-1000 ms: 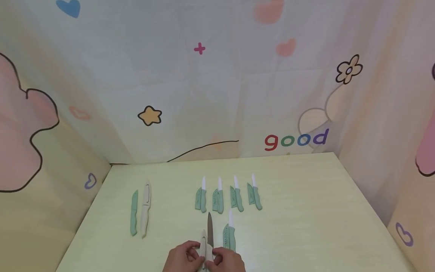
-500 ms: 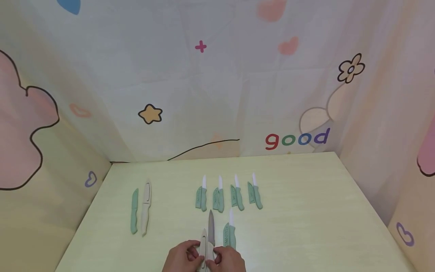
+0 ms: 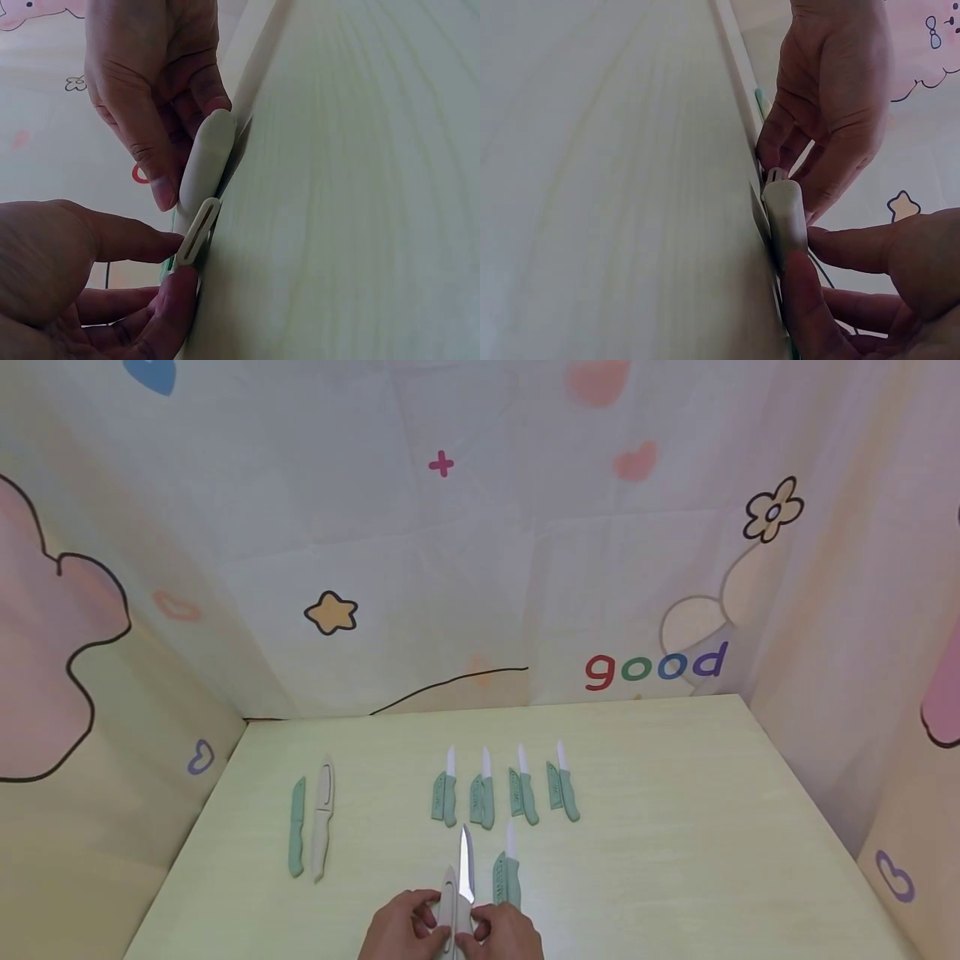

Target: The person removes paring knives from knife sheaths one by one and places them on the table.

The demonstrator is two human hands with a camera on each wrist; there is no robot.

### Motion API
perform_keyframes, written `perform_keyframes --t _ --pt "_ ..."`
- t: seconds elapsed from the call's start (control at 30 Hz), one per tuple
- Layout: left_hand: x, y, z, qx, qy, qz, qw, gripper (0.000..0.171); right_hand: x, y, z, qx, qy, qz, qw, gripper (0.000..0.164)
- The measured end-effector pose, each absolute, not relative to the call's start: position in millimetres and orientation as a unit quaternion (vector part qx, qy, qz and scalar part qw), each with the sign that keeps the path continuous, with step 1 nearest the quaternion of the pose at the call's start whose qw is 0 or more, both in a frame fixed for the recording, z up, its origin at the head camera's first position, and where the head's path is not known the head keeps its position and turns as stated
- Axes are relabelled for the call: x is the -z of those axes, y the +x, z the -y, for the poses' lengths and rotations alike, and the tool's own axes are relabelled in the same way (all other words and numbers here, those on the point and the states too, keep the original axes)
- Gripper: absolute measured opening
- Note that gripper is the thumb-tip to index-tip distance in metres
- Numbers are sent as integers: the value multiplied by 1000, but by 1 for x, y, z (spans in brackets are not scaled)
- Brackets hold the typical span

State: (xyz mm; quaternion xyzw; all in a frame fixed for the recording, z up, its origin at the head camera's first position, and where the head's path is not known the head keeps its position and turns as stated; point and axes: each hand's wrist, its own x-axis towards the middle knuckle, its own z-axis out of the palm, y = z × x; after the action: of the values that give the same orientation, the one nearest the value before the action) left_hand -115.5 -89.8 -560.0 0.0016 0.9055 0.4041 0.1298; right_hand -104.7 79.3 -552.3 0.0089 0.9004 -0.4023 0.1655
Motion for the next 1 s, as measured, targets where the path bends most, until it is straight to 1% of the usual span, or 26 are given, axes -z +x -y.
perform_keyframes --t 0.17,0.4,0.53,0.8,1.0 --pt "561 -114 91 -393 16 -912 115 40 553 -105 -80 404 7 -899 168 35" --pt "560 -114 91 -396 12 -910 125 41 554 -106 -80 419 9 -892 171 36" --pt "558 -114 93 -385 7 -915 119 43 555 -106 -81 415 1 -895 164 34" --pt "553 -114 103 -373 -29 -925 69 45 550 -104 -80 431 15 -889 153 35" --pt "552 -116 115 -371 -39 -927 36 46 546 -102 -79 489 0 -864 122 27"
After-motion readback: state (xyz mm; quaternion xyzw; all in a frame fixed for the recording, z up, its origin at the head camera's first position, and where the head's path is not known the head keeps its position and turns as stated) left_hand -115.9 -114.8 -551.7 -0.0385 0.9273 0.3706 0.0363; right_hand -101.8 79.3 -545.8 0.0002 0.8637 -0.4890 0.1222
